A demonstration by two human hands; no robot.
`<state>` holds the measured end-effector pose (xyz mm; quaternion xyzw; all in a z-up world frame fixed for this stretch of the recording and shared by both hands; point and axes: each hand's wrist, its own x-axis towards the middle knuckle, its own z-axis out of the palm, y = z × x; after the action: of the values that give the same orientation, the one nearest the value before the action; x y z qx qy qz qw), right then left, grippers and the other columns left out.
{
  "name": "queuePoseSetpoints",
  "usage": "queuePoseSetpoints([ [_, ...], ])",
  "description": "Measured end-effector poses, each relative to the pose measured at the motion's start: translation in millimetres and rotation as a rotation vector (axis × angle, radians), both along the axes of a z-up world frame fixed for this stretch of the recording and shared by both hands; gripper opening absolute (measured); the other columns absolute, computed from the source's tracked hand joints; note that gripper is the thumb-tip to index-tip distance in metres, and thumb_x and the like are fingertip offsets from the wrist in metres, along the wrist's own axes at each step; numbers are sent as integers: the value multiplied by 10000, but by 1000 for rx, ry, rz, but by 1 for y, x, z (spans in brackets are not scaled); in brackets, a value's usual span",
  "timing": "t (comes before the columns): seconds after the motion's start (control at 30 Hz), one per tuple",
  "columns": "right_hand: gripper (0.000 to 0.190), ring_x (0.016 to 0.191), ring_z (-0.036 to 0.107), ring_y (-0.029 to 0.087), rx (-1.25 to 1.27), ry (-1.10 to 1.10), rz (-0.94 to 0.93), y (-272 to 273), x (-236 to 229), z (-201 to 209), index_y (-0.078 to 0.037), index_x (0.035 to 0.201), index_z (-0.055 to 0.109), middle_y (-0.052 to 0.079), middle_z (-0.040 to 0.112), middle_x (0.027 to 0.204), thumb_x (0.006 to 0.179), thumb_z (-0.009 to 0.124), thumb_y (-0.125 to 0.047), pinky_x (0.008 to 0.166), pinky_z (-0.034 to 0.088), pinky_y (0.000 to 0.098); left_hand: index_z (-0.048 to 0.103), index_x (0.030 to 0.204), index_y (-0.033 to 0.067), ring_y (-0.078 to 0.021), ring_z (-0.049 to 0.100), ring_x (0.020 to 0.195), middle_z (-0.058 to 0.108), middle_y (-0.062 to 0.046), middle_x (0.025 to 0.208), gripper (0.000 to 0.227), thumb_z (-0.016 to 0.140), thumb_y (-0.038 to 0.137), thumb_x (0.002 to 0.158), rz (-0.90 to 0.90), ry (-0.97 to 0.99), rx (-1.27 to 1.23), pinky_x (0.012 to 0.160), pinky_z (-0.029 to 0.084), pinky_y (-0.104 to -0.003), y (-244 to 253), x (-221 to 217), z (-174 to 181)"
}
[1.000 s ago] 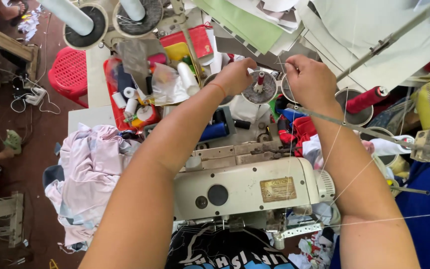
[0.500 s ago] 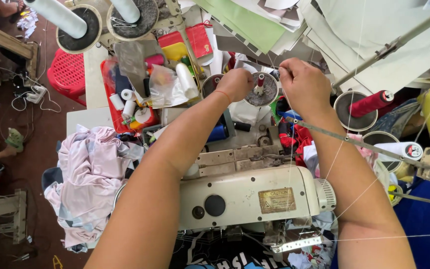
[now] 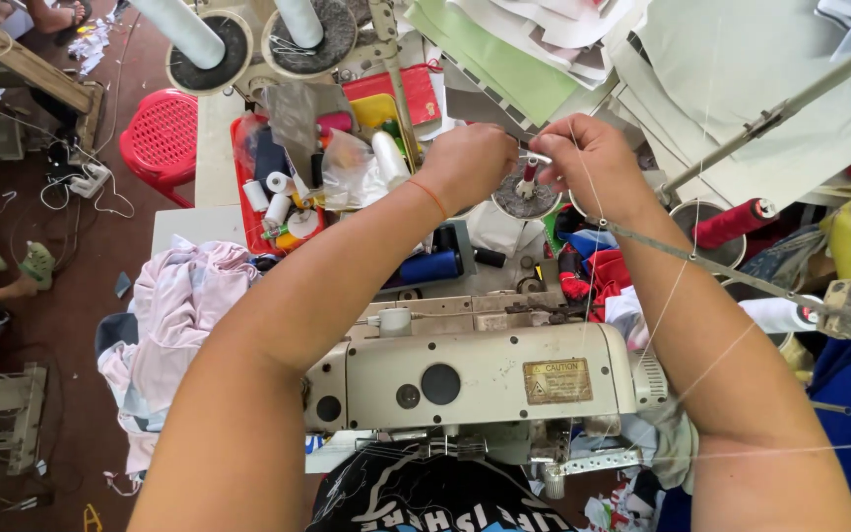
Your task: The person moves to a sewing machine and begins threading it. They place a spool of red thread onto a holder and guide the thread through the machine's tension discs and guides.
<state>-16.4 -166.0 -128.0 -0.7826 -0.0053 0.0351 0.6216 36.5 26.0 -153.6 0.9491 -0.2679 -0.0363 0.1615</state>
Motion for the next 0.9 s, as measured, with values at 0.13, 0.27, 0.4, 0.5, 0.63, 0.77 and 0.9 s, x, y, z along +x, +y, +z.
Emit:
queuePoseSetpoints([
  [0.13, 177, 679, 743, 130, 121, 127, -11, 24, -2, 19, -87, 1097, 662, 32, 687, 965, 994, 636, -229, 573, 645, 235, 761, 833, 246, -328, 753, 835, 750, -14, 897, 137, 636, 257, 888, -16, -230, -4, 727, 628, -465, 4, -15, 25],
  [0.27, 138, 638, 743, 121, 226, 198, -4, 36, -1, 27, -105, 1069, 649, -2, 694, 945, 977, 651, -208, 522, 653, 222, 724, 856, 213, -330, 748, 796, 720, -10, 878, 149, 618, 301, 913, 12, -288, -107, 687, 632, -472, 21, -13, 34],
  [0.4, 144, 592, 731, 149, 279, 168, 40, 39, -3, 18, -90, 1075, 676, 71, 736, 900, 971, 691, -187, 488, 652, 256, 747, 914, 252, -368, 736, 862, 713, -2, 931, 183, 596, 355, 916, 70, -187, -115, 783, 630, -505, 29, -26, 48],
  [0.5, 150, 590, 732, 148, 297, 174, 57, 38, 0, 10, -74, 1062, 686, 92, 745, 856, 957, 727, -173, 489, 659, 267, 729, 879, 267, -361, 739, 820, 688, -4, 893, 175, 582, 351, 926, 64, -230, -131, 720, 636, -488, 34, -27, 40],
  [0.63, 173, 585, 718, 140, 244, 151, 51, 38, -1, 7, -65, 1055, 711, 89, 735, 809, 929, 775, -166, 514, 670, 294, 739, 907, 248, -370, 735, 848, 673, -28, 886, 182, 582, 334, 933, 69, -231, -149, 727, 633, -493, 39, -40, 46],
  [0.77, 159, 552, 674, 132, 182, 105, 56, 38, -12, 17, -42, 1035, 718, 75, 673, 721, 929, 776, -145, 550, 675, 306, 748, 998, 232, -386, 730, 905, 683, -58, 926, 167, 621, 313, 925, 76, -201, -176, 773, 621, -515, 41, -50, 48],
  [0.9, 154, 570, 688, 135, 141, 80, 57, 37, -27, 33, -27, 1033, 717, 75, 659, 723, 933, 759, -136, 577, 682, 322, 724, 1094, 221, -384, 727, 943, 690, -62, 982, 204, 662, 278, 908, 86, -167, -198, 800, 617, -522, 45, -57, 49],
])
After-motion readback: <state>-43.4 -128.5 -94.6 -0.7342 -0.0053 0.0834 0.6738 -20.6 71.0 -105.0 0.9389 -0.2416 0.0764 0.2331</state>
